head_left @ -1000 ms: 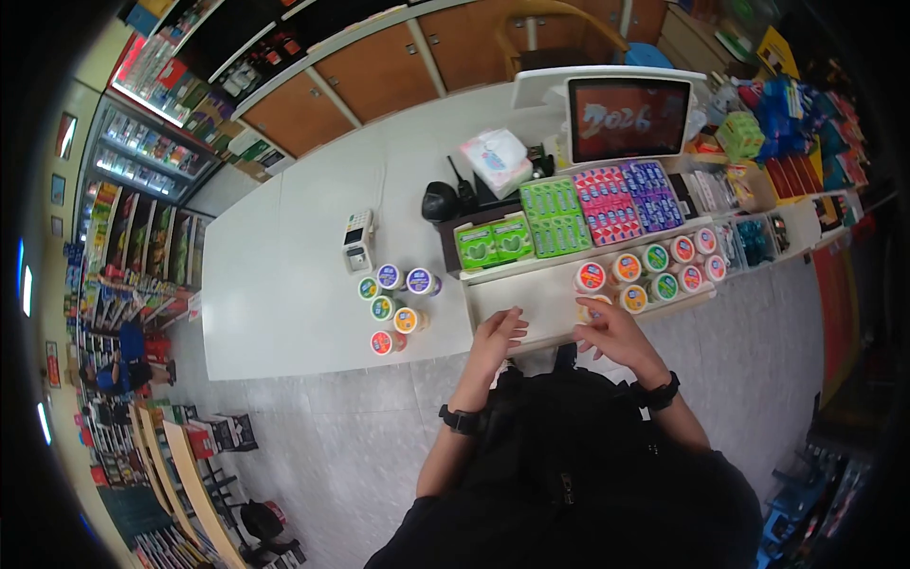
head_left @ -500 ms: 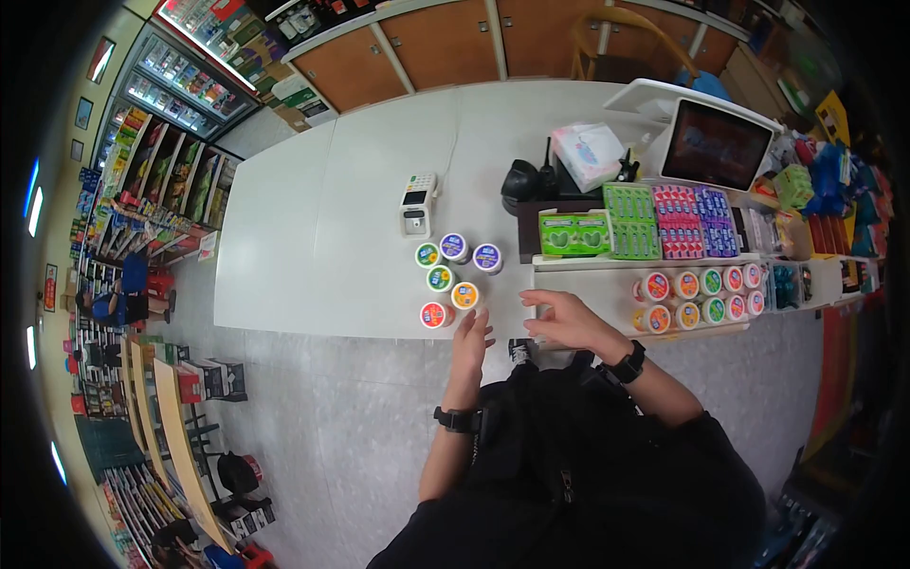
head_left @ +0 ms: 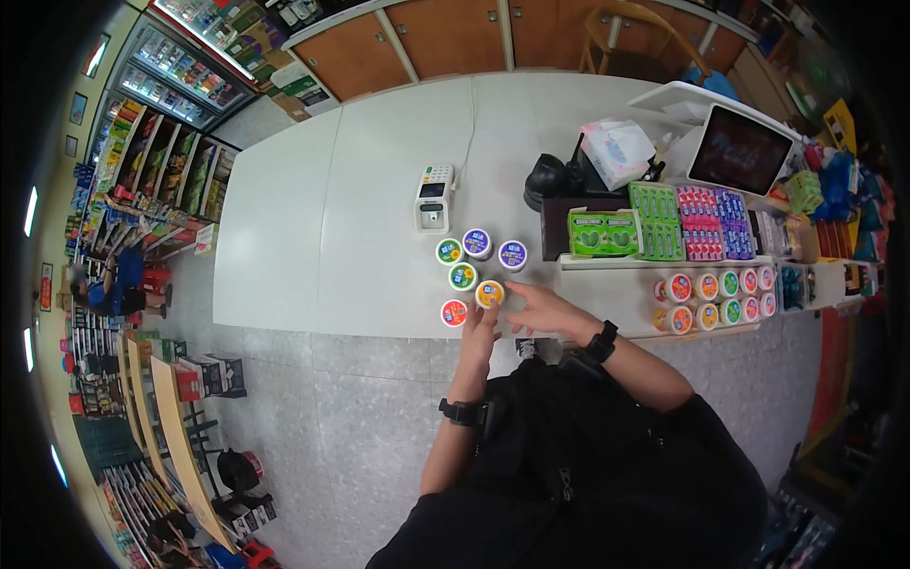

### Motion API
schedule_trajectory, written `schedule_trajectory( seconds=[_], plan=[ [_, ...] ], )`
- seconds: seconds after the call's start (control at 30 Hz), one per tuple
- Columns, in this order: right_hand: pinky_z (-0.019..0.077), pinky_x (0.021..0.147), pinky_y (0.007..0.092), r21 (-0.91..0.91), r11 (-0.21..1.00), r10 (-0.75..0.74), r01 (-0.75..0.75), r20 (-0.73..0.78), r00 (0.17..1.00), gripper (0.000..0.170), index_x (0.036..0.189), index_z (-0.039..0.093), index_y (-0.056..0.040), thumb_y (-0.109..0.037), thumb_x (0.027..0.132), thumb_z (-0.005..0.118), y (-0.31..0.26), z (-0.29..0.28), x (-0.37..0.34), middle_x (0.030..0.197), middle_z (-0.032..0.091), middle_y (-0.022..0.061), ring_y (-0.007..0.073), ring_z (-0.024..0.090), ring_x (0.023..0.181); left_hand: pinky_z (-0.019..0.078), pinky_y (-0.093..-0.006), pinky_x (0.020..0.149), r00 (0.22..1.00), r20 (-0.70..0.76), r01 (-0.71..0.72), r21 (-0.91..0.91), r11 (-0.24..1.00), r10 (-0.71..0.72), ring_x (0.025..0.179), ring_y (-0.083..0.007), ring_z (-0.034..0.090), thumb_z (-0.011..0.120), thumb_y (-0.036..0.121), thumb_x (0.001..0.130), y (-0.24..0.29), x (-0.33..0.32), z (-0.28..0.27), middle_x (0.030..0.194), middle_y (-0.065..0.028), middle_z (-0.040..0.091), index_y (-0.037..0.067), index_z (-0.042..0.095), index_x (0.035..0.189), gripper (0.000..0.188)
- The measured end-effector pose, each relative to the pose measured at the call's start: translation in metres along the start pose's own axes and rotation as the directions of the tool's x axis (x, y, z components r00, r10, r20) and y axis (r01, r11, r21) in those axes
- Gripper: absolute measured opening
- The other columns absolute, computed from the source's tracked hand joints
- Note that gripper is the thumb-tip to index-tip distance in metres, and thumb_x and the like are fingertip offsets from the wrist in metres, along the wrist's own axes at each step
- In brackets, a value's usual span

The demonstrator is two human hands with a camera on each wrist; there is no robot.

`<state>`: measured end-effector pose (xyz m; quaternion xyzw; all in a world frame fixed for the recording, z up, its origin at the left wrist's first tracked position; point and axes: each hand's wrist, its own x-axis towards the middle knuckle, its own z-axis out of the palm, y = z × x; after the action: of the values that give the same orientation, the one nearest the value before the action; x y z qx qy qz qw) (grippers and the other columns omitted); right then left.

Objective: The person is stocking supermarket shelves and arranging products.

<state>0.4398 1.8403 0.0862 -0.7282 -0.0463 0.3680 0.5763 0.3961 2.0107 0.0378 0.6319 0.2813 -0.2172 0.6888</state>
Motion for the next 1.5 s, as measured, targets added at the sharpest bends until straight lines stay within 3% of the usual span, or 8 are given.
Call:
schedule_trajectory(
  seconds=[0.23, 0.47, 0.53, 0.73, 0.83, 1.17, 1.37, 1.5],
  plan=[
    [0.0586, 0.057, 0.0318, 0.002, 0.999, -0.033, 0.033, 0.046, 0.998, 0.07, 0.145, 0.034, 0.001, -0.011, 0.082, 0.061, 0.005, 0.004, 0.014, 0.109, 0.065, 0.0205, 0.024, 0.071, 0.076, 0.0456, -0.0427, 0.09, 0.998, 0.026, -0.053, 0.026, 0.998, 0.052, 0.124, -0.0263, 0.049, 0.056, 0.04, 0.095, 0.004, 0.001, 0.001, 0.137, -0.0093, 0.05, 0.01, 0.043, 0.141, 0.057],
    [0.0564, 0.056, 0.03, 0.072, 0.994, -0.085, 0.082, 0.044, 0.995, 0.064, 0.141, 0.041, -0.0027, -0.008, 0.08, 0.059, 0.0, -0.004, -0.004, 0.114, 0.064, 0.0175, 0.0222, 0.072, 0.075, 0.0453, -0.0424, 0.094, 0.996, 0.021, -0.085, 0.05, 0.995, 0.084, 0.122, -0.0296, 0.052, 0.059, 0.039, 0.094, 0.02, -0.021, 0.012, 0.14, -0.0147, 0.047, 0.006, 0.04, 0.145, 0.063],
    [0.0546, 0.059, 0.0262, 0.051, 0.996, -0.072, 0.068, 0.079, 0.994, 0.074, 0.149, 0.032, -0.0065, -0.006, 0.08, 0.058, -0.007, -0.01, -0.013, 0.141, 0.052, 0.0131, 0.0183, 0.071, 0.077, 0.0476, -0.0388, 0.09, 0.986, 0.001, -0.164, 0.092, 0.982, 0.165, 0.114, -0.0263, 0.057, 0.059, 0.037, 0.095, 0.021, -0.027, 0.015, 0.131, -0.0143, 0.054, 0.003, 0.042, 0.142, 0.061],
    [0.0537, 0.054, 0.0273, 0.095, 0.982, -0.162, 0.162, -0.004, 0.987, 0.066, 0.142, 0.042, -0.0036, -0.006, 0.078, 0.058, -0.024, -0.025, -0.057, 0.133, 0.058, 0.0155, 0.0194, 0.071, 0.072, 0.0497, -0.0314, 0.082, 0.929, -0.016, -0.354, 0.256, 0.9, 0.37, 0.101, -0.0177, 0.06, 0.058, 0.034, 0.096, 0.03, -0.048, 0.025, 0.111, -0.0101, 0.063, -0.003, 0.05, 0.135, 0.054],
    [0.0534, 0.055, 0.0266, 0.089, 0.977, -0.19, 0.193, -0.048, 0.981, 0.065, 0.143, 0.042, -0.0045, -0.005, 0.079, 0.057, -0.028, -0.036, -0.084, 0.132, 0.059, 0.0164, 0.0187, 0.071, 0.071, 0.0434, -0.0319, 0.098, 0.933, 0.006, -0.351, 0.218, 0.91, 0.359, 0.114, -0.0236, 0.06, 0.058, 0.028, 0.097, 0.053, -0.076, 0.043, 0.121, -0.0232, 0.063, -0.007, 0.048, 0.136, 0.054],
    [0.0524, 0.055, 0.0227, 0.06, 0.968, -0.225, 0.243, -0.216, 0.95, 0.064, 0.146, 0.038, -0.0064, -0.003, 0.086, 0.058, -0.011, -0.078, -0.175, 0.138, 0.054, 0.0143, 0.013, 0.07, 0.077, 0.0477, -0.0307, 0.093, 0.898, 0.185, -0.438, 0.273, 0.856, 0.4, 0.108, -0.0229, 0.064, 0.059, 0.029, 0.096, 0.069, -0.104, 0.117, 0.113, -0.0227, 0.067, -0.008, 0.053, 0.131, 0.051],
    [0.0508, 0.055, 0.0206, 0.155, 0.97, -0.126, 0.188, -0.339, 0.932, 0.063, 0.146, 0.038, -0.0046, -0.004, 0.086, 0.059, 0.028, -0.102, -0.208, 0.142, 0.049, 0.0162, 0.0144, 0.071, 0.078, 0.0495, -0.0298, 0.089, 0.892, 0.368, -0.416, 0.441, 0.796, 0.262, 0.104, -0.0213, 0.066, 0.063, 0.033, 0.094, 0.055, -0.085, 0.17, 0.11, -0.0204, 0.069, -0.004, 0.057, 0.129, 0.051],
    [0.0512, 0.055, 0.0216, 0.246, 0.951, -0.075, 0.189, -0.409, 0.91, 0.061, 0.143, 0.041, -0.0032, -0.006, 0.085, 0.059, 0.064, -0.111, -0.211, 0.141, 0.05, 0.016, 0.014, 0.07, 0.076, 0.049, -0.0305, 0.09, 0.874, 0.443, -0.387, 0.382, 0.84, 0.201, 0.106, -0.0224, 0.066, 0.065, 0.033, 0.092, 0.028, -0.057, 0.197, 0.115, -0.0213, 0.067, -0.003, 0.056, 0.13, 0.053]
  ],
)
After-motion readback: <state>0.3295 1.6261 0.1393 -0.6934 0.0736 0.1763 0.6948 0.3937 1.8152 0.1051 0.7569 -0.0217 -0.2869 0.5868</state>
